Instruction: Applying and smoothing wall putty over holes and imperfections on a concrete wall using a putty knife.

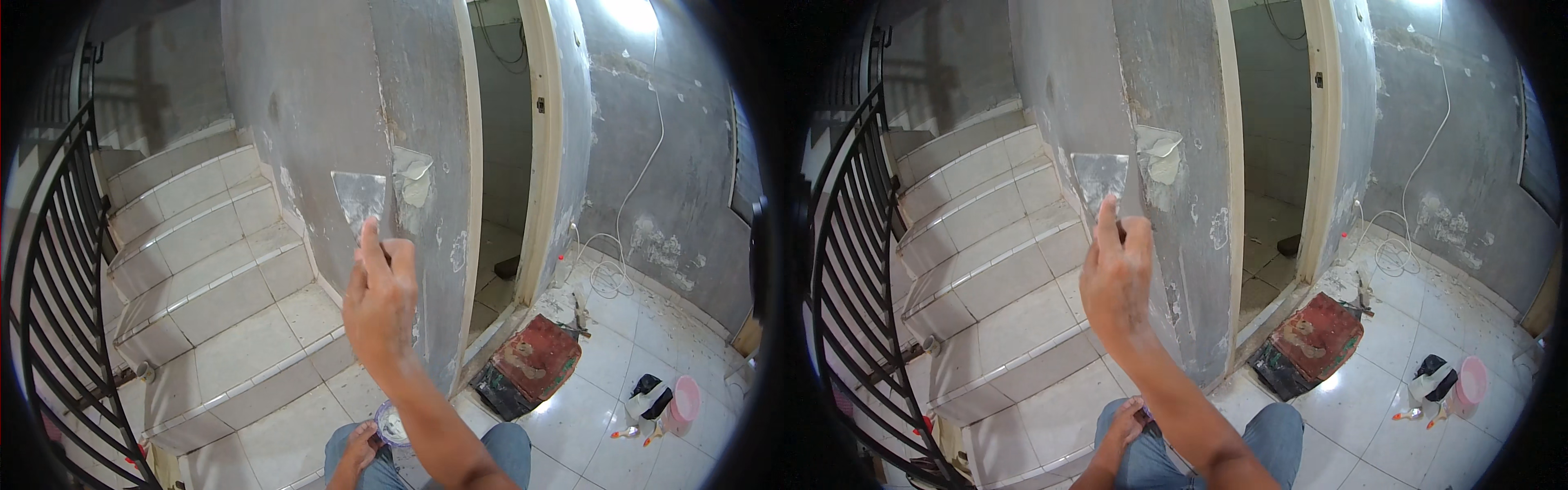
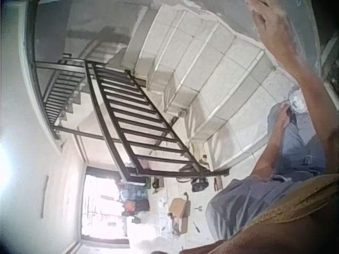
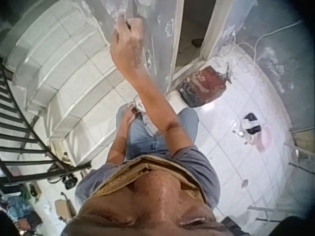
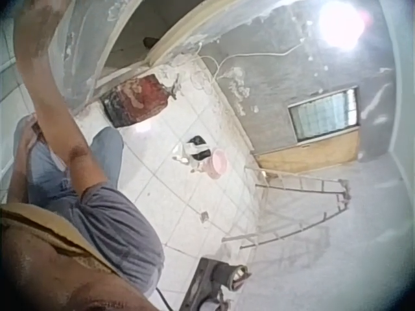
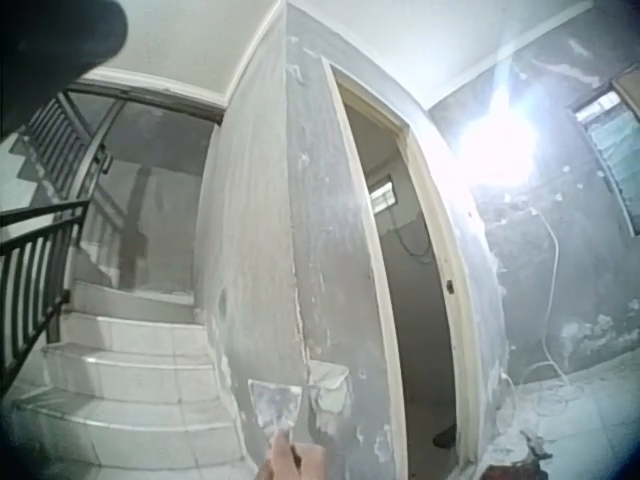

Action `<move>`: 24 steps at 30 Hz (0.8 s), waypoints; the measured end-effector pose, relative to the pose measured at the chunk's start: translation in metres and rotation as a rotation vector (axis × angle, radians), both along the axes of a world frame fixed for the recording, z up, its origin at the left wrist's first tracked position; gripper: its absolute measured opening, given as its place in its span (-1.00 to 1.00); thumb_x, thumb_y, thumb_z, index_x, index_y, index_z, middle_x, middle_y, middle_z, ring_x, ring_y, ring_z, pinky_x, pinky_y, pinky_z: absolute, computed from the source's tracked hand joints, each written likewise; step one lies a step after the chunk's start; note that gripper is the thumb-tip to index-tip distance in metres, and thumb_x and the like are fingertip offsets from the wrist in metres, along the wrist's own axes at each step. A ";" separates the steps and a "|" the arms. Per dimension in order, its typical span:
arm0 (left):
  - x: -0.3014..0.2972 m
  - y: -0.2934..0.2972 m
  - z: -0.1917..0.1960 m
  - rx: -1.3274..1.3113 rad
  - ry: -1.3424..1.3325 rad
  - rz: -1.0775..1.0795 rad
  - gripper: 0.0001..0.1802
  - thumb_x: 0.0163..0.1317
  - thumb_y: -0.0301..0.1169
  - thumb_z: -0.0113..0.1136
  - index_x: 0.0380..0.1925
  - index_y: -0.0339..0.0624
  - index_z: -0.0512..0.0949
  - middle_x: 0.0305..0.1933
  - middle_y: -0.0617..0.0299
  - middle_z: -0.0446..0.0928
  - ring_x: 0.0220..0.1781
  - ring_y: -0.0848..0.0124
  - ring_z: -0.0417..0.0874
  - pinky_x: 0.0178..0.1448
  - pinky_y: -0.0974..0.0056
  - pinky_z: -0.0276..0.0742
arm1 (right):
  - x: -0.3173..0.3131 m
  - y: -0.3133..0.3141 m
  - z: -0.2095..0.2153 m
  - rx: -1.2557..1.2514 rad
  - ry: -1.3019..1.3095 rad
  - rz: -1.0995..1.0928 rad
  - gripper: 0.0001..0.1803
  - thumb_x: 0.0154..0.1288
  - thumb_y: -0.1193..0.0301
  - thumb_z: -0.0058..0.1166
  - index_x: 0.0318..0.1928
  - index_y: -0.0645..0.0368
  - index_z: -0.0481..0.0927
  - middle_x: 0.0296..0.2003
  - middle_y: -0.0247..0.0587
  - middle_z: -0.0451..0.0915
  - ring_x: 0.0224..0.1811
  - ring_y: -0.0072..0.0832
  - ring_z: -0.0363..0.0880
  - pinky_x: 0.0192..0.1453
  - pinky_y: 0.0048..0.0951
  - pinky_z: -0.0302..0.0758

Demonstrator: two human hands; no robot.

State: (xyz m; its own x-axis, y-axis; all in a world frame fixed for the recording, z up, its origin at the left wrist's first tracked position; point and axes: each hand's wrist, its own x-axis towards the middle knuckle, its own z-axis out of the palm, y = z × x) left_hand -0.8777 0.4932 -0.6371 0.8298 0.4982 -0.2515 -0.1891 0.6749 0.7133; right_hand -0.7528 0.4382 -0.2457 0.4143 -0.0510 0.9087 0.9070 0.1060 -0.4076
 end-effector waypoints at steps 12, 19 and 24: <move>-0.002 0.001 0.001 -0.010 0.021 0.002 -0.96 0.28 -0.39 0.13 -0.31 -0.05 0.47 -0.28 0.34 0.54 -0.21 0.42 0.55 -0.03 0.18 0.48 | 0.119 -0.071 0.060 -0.244 -0.181 -0.146 -0.63 0.22 0.53 0.03 0.06 0.04 0.59 -0.34 -0.09 0.49 -0.33 -0.18 0.56 -0.22 -0.24 0.47; -0.001 -0.008 0.013 -0.009 0.039 0.005 -0.96 0.29 -0.38 0.11 -0.33 -0.05 0.47 -0.28 0.34 0.55 -0.22 0.43 0.54 -0.04 0.21 0.48 | 0.140 -0.080 0.063 -0.363 -0.384 -0.256 -0.51 0.16 0.62 -0.01 0.06 -0.18 0.61 -0.30 -0.22 0.47 -0.36 -0.26 0.56 -0.25 -0.30 0.49; -0.004 -0.006 0.015 0.000 0.014 0.004 -0.95 0.30 -0.38 0.10 -0.32 -0.06 0.47 -0.28 0.32 0.55 -0.21 0.43 0.55 -0.02 0.22 0.47 | 0.152 -0.084 0.050 -0.368 -0.427 -0.300 -0.45 0.10 0.66 -0.02 0.06 -0.21 0.61 -0.31 -0.26 0.46 -0.37 -0.29 0.55 -0.27 -0.31 0.50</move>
